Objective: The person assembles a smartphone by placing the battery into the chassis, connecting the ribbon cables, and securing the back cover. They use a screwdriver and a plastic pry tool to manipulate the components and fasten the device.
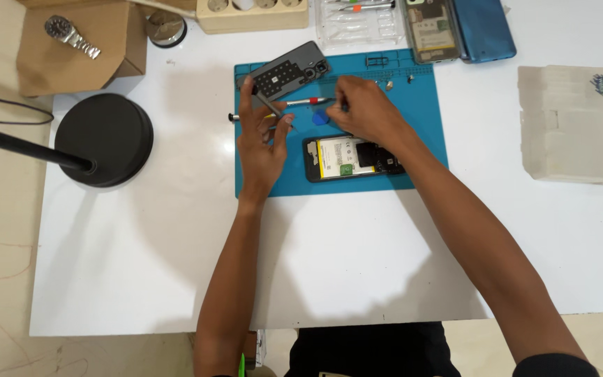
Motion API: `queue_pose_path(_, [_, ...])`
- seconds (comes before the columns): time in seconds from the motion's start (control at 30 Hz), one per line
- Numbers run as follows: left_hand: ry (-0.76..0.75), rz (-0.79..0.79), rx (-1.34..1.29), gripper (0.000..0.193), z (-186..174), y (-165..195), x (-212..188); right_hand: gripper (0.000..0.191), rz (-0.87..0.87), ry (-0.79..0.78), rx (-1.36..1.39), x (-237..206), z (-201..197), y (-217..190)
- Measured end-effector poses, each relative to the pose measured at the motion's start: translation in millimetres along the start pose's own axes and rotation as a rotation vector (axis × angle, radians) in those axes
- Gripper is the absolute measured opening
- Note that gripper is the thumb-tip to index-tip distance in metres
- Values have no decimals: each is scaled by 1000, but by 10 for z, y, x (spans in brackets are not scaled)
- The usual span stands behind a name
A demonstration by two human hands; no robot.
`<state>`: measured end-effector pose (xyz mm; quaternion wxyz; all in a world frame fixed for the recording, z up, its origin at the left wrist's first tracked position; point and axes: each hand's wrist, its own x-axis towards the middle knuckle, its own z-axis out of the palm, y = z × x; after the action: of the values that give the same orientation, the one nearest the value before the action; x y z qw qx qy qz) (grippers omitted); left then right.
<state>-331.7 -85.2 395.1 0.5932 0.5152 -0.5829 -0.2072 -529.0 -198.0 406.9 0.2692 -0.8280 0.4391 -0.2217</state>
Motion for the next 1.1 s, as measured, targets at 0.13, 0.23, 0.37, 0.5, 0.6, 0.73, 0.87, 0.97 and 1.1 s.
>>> queue_pose_path(0.13, [77, -34, -183, 79, 70, 64, -127, 22, -20, 8, 264, -265, -56, -76])
queue_pose_path(0.23, [112, -145, -264, 81, 106, 110, -180, 22, -55, 26, 410, -441, -15, -102])
queue_pose_path(0.37, [135, -205, -330, 85, 115, 140, -158, 18, -46, -3, 742, -627, 108, -91])
queue_pose_path(0.5, [110, -218, -343, 85, 125, 164, -175, 18, -15, -11, 827, -701, 209, -60])
queue_pose_path(0.6, [79, -202, -365, 84, 182, 175, -188, 22, 15, -11, 819, -726, 221, -39])
queue_pose_path(0.73, [62, -196, -391, 85, 211, 181, -204, 26, 26, 9, 838, -743, 221, -35])
queue_pose_path(0.87, [56, -169, -419, 85, 228, 176, -230, 28, 30, 4, 862, -756, 211, -33])
queue_pose_path(0.97, [54, -128, -428, 84, 253, 168, -269, 31, 17, -4, 900, -762, 212, -40])
queue_pose_path(1.1, [49, -69, -411, 83, 283, 135, -307, 35, 16, -17, 919, -757, 217, -54])
